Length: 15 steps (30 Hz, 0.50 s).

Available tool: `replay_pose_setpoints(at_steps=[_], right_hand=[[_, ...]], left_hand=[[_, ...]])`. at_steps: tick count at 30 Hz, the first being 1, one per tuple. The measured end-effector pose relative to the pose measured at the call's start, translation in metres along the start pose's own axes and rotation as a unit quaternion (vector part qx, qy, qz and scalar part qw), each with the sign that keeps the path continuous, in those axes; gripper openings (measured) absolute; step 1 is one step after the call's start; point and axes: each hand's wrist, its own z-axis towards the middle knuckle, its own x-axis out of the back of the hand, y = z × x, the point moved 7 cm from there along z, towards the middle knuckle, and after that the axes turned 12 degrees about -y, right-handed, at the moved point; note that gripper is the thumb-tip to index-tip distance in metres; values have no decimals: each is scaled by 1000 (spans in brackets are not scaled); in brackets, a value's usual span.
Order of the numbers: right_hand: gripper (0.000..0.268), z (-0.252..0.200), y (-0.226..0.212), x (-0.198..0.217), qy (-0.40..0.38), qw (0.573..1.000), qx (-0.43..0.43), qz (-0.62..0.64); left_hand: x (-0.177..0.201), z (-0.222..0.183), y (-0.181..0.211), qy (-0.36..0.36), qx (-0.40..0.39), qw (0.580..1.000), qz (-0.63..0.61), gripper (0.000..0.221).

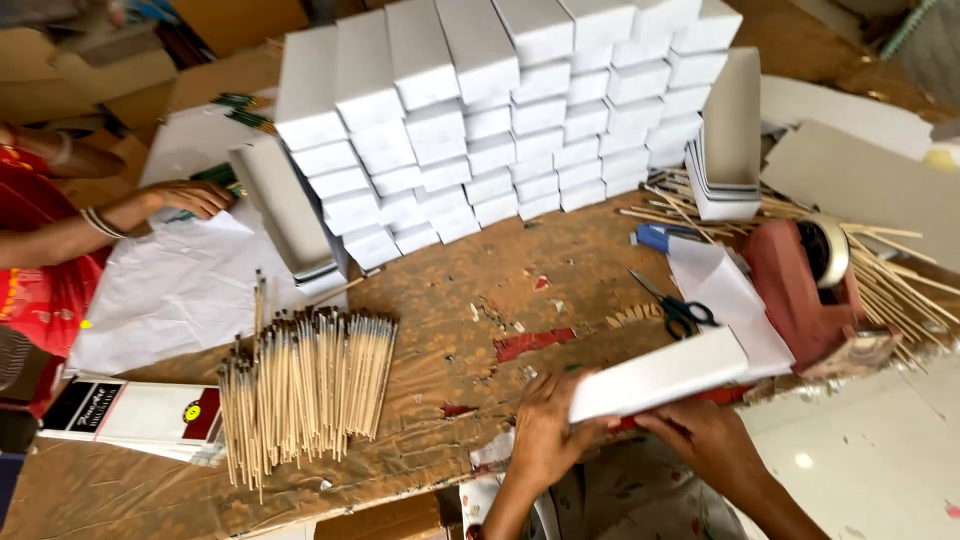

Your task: The person gathers bundles of sticks by hand, wraps them in bubble wrap, and inserts the bundles into white cardboard boxes. They use a tape dispenser to seal the boxes and handle loose sticks on the table.

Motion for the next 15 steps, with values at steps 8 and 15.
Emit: replay_pose_setpoints(at_steps=[8, 15], right_hand=[[70, 27, -8, 15, -141, 885, -135, 423], [71, 124, -20, 140, 45, 792, -54, 606]], left_hand=[[46, -25, -5, 137, -84, 975, 151, 56], [56, -10, -67, 244, 40, 958, 145, 60]])
